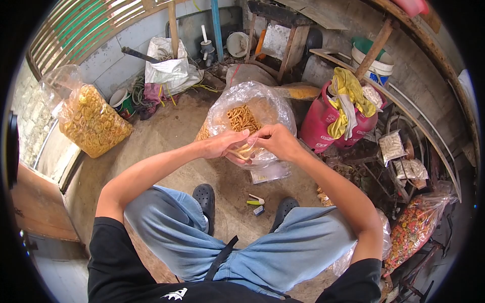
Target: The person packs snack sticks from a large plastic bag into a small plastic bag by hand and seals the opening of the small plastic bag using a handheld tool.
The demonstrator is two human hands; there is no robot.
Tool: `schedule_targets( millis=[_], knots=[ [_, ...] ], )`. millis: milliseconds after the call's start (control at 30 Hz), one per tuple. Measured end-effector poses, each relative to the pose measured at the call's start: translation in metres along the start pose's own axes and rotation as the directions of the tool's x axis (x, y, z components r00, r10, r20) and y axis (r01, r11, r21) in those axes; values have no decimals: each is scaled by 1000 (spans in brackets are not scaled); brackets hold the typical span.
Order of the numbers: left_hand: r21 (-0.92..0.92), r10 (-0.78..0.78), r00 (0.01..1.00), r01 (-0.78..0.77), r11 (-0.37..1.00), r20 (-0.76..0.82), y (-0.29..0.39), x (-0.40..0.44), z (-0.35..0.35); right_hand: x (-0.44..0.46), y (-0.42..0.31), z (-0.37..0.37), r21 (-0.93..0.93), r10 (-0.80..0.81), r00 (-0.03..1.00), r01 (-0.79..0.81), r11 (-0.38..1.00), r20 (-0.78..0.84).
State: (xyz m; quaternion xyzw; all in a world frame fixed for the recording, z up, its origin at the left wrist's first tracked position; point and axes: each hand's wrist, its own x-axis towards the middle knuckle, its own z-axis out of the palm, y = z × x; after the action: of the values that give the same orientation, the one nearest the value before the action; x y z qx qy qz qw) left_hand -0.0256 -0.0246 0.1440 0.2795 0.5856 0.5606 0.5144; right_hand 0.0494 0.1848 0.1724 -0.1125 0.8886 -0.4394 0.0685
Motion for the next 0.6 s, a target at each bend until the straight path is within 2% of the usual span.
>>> schedule_targets(
  millis=[67,100,167,200,267,300,367,500,567,600],
  knots=[
    [28,10,1000,-10,1000,-6,1,0,0,1,0,1,133,76,996,-68,989,-55],
    [27,9,1000,-9,1000,-7,2,-1,0,2,4,1,134,76,996,-68,989,-54],
    [-22,22,999,-23,999,-41,4,-3,0,5,14,0,320,107,994,-92,943,-29],
    [-22,21,999,-22,1000,-42,4,-3,-2,4,15,0,320,107,994,-92,943,-29],
    [-87,-15,1000,14,996,-13,2,-3,-8,1,14,0,345,-22,999,36,938,-46],
    [-85,-17,1000,16,996,-11,3,-4,-6,-2,10,-1,347,-21,999,36,937,-48],
    [-134,29,997,-38,990,-71,4,-6,-1,-7,2,-2,108,-192,981,191,976,5],
    [-4,50,998,-50,999,-28,1,-2,-6,-1,16,-1,91,-151,984,142,986,97],
    [28,58,997,-57,998,-43,1,-3,-3,-1,19,-1,270,-103,992,79,960,75],
    [29,57,997,-56,998,-42,1,-3,-3,1,22,-2,271,-103,992,79,959,74]
  ],
)
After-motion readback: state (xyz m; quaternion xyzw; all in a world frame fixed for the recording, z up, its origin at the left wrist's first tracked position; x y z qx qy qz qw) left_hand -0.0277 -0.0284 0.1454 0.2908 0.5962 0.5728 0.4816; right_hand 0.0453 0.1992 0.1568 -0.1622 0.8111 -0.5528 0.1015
